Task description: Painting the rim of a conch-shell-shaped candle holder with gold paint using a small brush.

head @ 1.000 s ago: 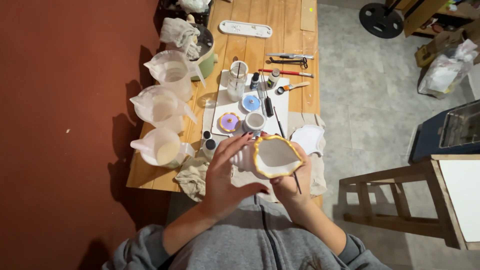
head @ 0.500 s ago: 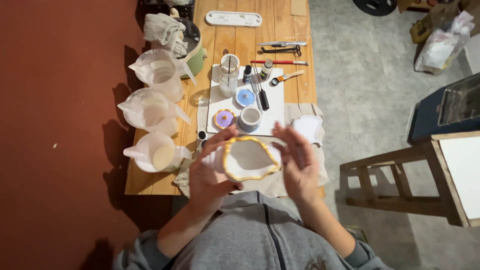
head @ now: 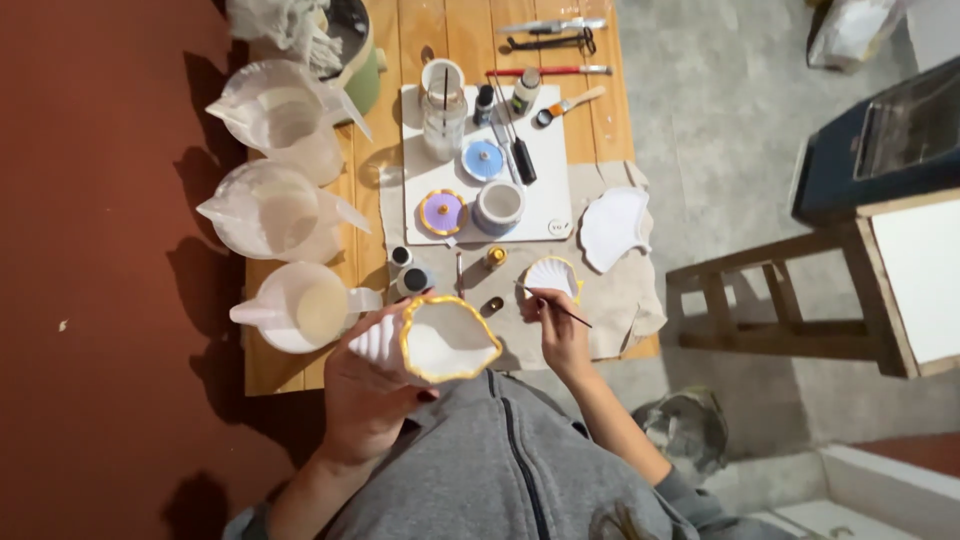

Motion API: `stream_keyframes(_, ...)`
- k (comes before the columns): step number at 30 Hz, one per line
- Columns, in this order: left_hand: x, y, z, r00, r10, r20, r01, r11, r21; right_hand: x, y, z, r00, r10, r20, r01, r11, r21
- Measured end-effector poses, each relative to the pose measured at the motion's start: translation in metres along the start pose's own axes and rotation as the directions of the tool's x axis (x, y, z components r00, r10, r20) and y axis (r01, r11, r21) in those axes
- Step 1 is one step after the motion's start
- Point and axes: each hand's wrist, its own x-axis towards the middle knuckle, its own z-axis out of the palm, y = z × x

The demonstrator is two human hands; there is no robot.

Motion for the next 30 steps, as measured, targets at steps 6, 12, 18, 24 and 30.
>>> stream_keyframes(6, -0.007, -0.007, -0.029, 0.999, -0.049, 0.005, 0.049, 0.994, 0.103, -0.01, 0.006, 0.015, 0.955, -0.278, -0.105, 0.192, 0.848, -0.494)
stream_keyframes(12, 0.0, -0.004, -0.041, 0.975, -0.22, 0.025, 0.217, 0.971, 0.099, -0.013, 0.016, 0.033, 0.978, -0.179, -0.108, 0.117, 0.897, -0.427)
stream_keyframes(18, 0.009, -0.004, -0.045, 0.965, -0.242, 0.105, 0.232, 0.968, 0.099, -0.016, 0.026, 0.044, 0.985, -0.069, -0.16, 0.013, 0.945, -0.326)
stream_keyframes(24, 0.019, 0.001, -0.045, 0.954, -0.278, 0.107, 0.259, 0.952, 0.162, -0.014, 0.028, 0.048, 0.977, -0.079, -0.2, -0.008, 0.916, -0.4)
stream_keyframes(30, 0.022, -0.001, -0.048, 0.95, -0.288, 0.119, 0.277, 0.955, 0.103, -0.014, 0.031, 0.049, 0.977, -0.063, -0.204, -0.034, 0.898, -0.439)
